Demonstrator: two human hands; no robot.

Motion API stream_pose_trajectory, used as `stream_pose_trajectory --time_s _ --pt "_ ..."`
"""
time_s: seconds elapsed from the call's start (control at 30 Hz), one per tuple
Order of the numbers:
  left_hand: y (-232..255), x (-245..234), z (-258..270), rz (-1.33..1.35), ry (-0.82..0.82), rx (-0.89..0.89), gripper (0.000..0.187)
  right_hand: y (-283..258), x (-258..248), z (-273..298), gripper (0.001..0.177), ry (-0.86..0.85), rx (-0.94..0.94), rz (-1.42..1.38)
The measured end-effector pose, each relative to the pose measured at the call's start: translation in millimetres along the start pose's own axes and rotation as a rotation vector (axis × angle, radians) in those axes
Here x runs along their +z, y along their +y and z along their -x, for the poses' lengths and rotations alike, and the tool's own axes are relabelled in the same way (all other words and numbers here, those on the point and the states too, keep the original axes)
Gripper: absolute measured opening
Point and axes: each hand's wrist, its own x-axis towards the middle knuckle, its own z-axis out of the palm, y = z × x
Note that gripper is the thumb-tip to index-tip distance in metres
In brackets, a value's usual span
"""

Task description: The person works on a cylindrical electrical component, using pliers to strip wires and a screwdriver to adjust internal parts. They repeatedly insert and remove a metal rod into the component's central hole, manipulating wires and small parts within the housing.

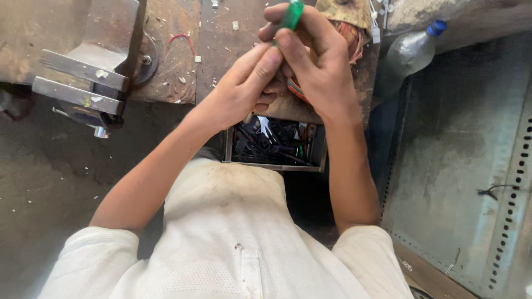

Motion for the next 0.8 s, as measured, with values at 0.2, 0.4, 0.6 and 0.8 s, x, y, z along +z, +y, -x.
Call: stream_pose_trajectory --time_s 0.2,0.4,0.6,0.8 --pt "9 -1 10 0.165 -0.026 -0.050 0.043 -14 21 -3 0.027 0.068 0.016 -0.127" --pt "19 11 9 0.186 0.025 -0.067 0.053 -12 8 -3 0.023 -0.009 -0.032 -0.100" --pt "27 17 7 0.169 -0.033 -0.037 0.056 -23 2 -4 0.019 0.131 -0.011 -0.097" --pt "32 21 9 0.166 -0.025 -0.050 0.054 -29 6 -5 0.019 0.051 -0.026 -0.047"
